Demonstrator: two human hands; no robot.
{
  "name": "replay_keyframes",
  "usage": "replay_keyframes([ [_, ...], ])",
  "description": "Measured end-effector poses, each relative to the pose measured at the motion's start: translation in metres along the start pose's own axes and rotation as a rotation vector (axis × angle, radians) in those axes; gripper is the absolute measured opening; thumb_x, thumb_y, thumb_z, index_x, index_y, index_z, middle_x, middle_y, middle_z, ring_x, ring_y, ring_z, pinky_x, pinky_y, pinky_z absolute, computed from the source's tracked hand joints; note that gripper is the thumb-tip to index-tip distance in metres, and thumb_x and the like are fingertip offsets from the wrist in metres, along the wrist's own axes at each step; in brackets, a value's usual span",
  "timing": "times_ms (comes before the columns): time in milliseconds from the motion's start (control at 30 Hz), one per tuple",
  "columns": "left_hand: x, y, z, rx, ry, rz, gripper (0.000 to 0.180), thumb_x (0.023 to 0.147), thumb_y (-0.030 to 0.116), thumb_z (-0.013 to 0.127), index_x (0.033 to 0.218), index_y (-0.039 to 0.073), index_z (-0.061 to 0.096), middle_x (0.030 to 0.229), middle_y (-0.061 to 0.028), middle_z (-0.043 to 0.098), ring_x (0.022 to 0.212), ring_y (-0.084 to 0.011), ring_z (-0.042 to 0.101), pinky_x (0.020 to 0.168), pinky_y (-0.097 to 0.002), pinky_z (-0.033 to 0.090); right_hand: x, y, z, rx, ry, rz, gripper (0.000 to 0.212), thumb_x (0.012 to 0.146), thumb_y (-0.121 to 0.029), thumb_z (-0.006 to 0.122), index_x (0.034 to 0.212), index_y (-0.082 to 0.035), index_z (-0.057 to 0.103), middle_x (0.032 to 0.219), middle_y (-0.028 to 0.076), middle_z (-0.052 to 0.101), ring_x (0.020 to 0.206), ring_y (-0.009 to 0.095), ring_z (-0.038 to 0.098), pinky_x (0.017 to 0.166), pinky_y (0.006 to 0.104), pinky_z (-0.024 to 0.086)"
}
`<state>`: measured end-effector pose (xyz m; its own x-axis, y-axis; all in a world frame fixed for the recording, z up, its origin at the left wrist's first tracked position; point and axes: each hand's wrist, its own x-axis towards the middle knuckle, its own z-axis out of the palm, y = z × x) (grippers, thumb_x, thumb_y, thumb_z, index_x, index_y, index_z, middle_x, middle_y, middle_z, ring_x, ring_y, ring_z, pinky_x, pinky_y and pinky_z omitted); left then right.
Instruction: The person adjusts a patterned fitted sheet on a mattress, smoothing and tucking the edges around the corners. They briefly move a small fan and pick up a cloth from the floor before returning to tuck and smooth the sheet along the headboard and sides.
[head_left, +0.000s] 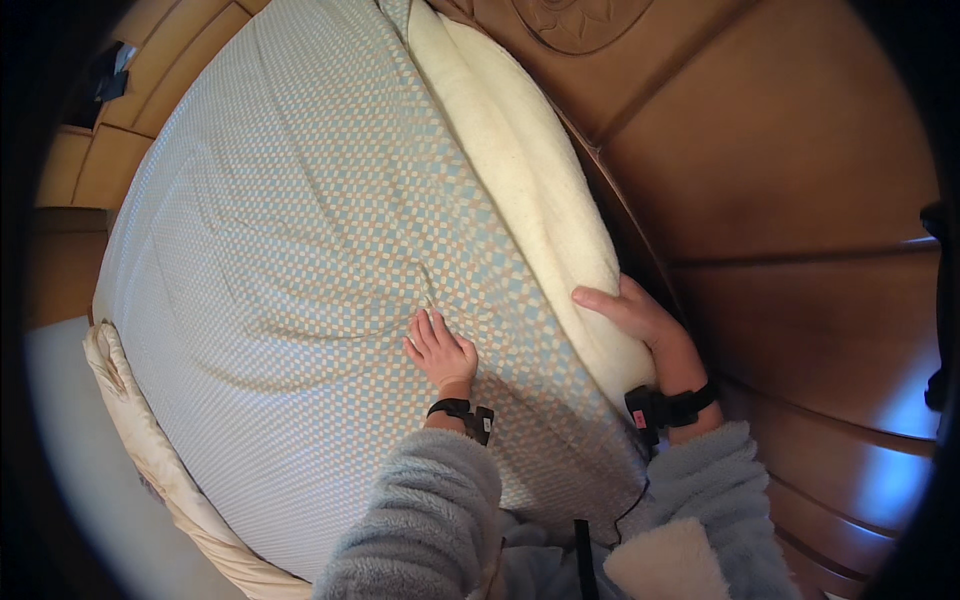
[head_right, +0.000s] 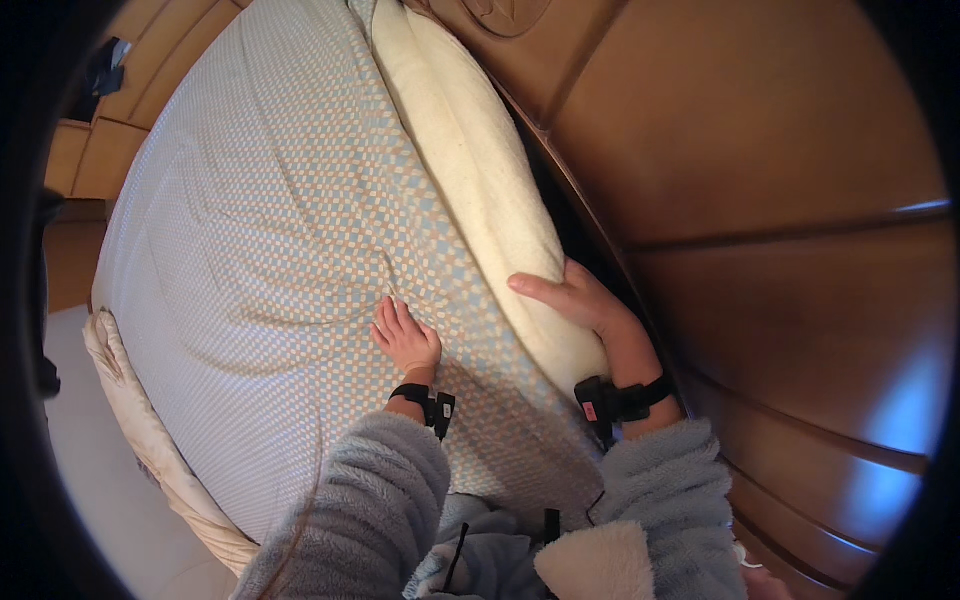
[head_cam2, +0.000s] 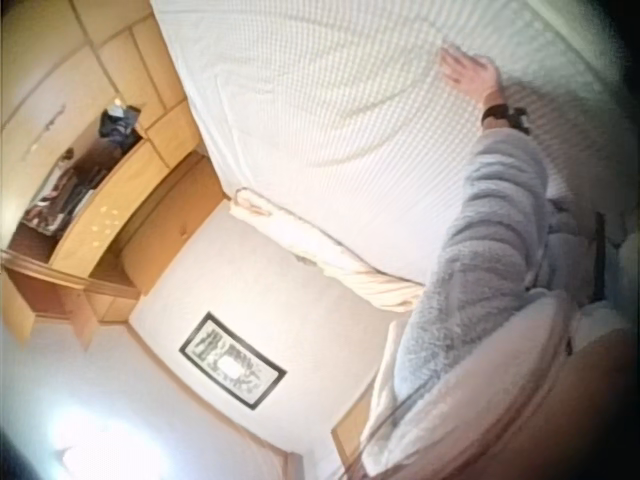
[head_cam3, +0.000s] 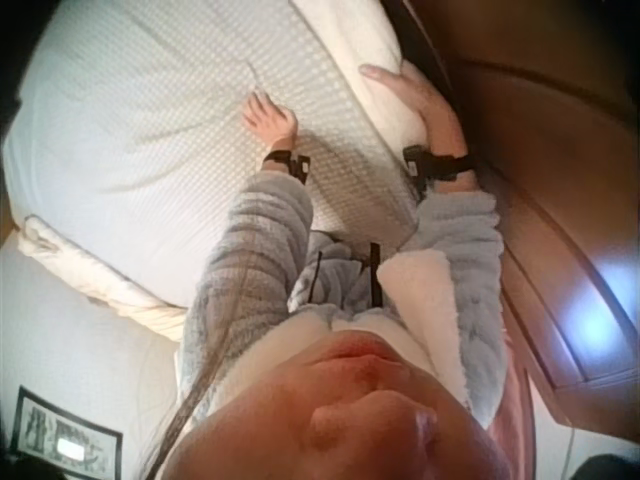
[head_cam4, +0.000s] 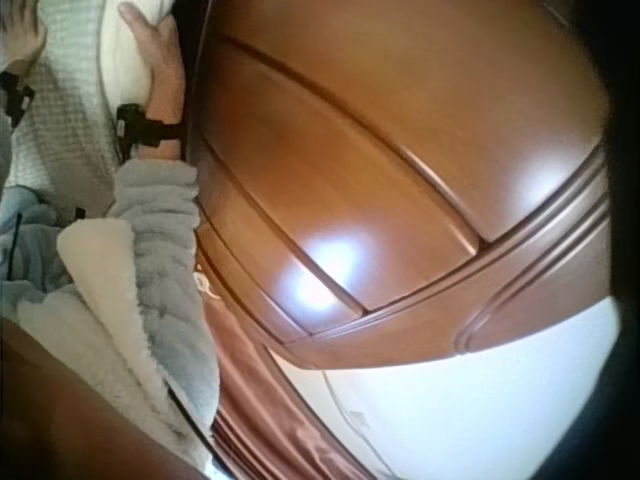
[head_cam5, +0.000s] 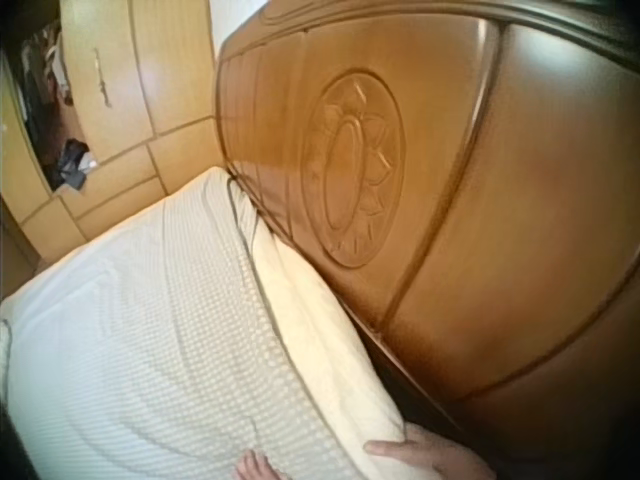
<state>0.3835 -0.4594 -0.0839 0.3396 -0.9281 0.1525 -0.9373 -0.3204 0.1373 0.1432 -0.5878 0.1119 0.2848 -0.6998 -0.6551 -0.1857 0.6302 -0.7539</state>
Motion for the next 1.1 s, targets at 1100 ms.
replay_keyframes([
  [1100,-0.007,-0.010,0.013,-0.077,-0.105,-0.039,0.051,0.080,0.010,0.043,0.129,-0.002,0.038,0.147,-0.0100,0.023,0.136,-0.0275,0.015,0.109,-0.0506,0.006,0.026,-0.024,0.061,0.393,-0.073,0.034,0.053,0.095,-0.038,0.043,0.137,-0.008,0.034,0.130,0.010,0.047,0.118,0.019,0.046,0.099,0.0308,0.037],
])
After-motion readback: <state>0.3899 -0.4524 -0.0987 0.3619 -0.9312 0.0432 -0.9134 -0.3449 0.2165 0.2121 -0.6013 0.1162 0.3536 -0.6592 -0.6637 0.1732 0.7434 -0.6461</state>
